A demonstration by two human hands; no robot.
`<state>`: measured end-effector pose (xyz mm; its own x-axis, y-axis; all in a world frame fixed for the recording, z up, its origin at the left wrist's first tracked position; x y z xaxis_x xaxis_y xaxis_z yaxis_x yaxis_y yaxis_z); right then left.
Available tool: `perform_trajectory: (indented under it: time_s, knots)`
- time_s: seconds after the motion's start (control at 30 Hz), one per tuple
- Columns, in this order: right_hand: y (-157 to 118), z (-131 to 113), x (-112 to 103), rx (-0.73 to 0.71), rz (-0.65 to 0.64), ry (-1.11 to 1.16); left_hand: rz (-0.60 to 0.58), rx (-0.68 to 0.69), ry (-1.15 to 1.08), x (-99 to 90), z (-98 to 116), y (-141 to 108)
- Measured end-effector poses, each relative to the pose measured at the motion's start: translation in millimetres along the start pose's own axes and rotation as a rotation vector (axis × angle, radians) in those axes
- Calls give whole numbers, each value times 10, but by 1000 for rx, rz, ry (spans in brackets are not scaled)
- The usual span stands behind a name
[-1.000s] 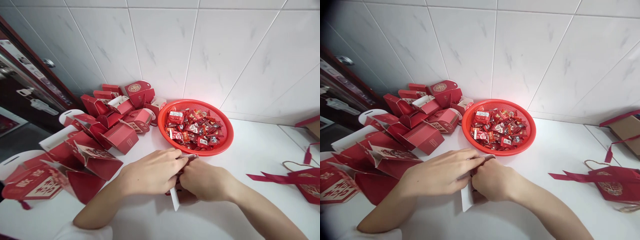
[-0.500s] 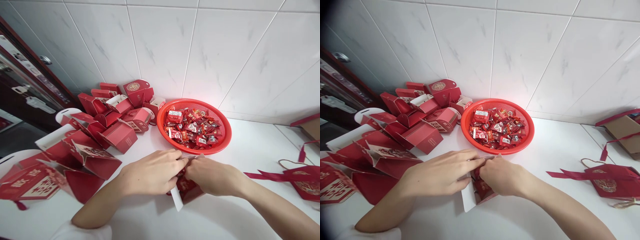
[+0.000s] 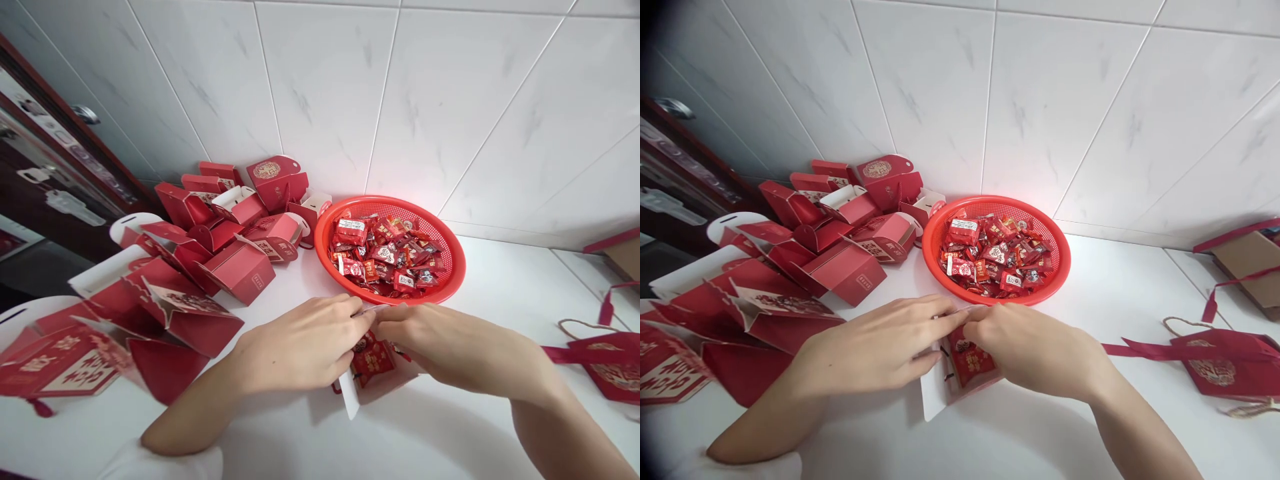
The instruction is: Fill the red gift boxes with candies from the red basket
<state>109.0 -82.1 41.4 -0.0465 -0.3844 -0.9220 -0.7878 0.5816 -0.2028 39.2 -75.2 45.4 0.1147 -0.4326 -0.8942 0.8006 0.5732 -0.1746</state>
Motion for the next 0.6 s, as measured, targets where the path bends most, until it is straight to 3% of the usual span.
perform_trajectory:
  time_s: [0.23, 0.47, 0.6]
  knots:
    - [-332, -123, -380, -93, 250, 169, 75, 61, -28, -50, 32, -71]
    - [-258, -205, -368, -144, 291, 203, 80, 112, -33, -64, 73, -34]
    - [-290, -331, -411, -191, 304, 172, 193, 146, -33, -208, 109, -128]
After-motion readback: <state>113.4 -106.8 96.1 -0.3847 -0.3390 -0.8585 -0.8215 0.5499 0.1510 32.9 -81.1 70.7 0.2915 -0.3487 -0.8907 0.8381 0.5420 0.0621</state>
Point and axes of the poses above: each hand's wrist, its own y-axis towards the middle knuckle, its own x-axis out of the palm, z = x × y, the point moved 10 cm from there along y, towards the middle knuckle, and after that the axes turned 6 degrees about -y, right-handed, at the moved point
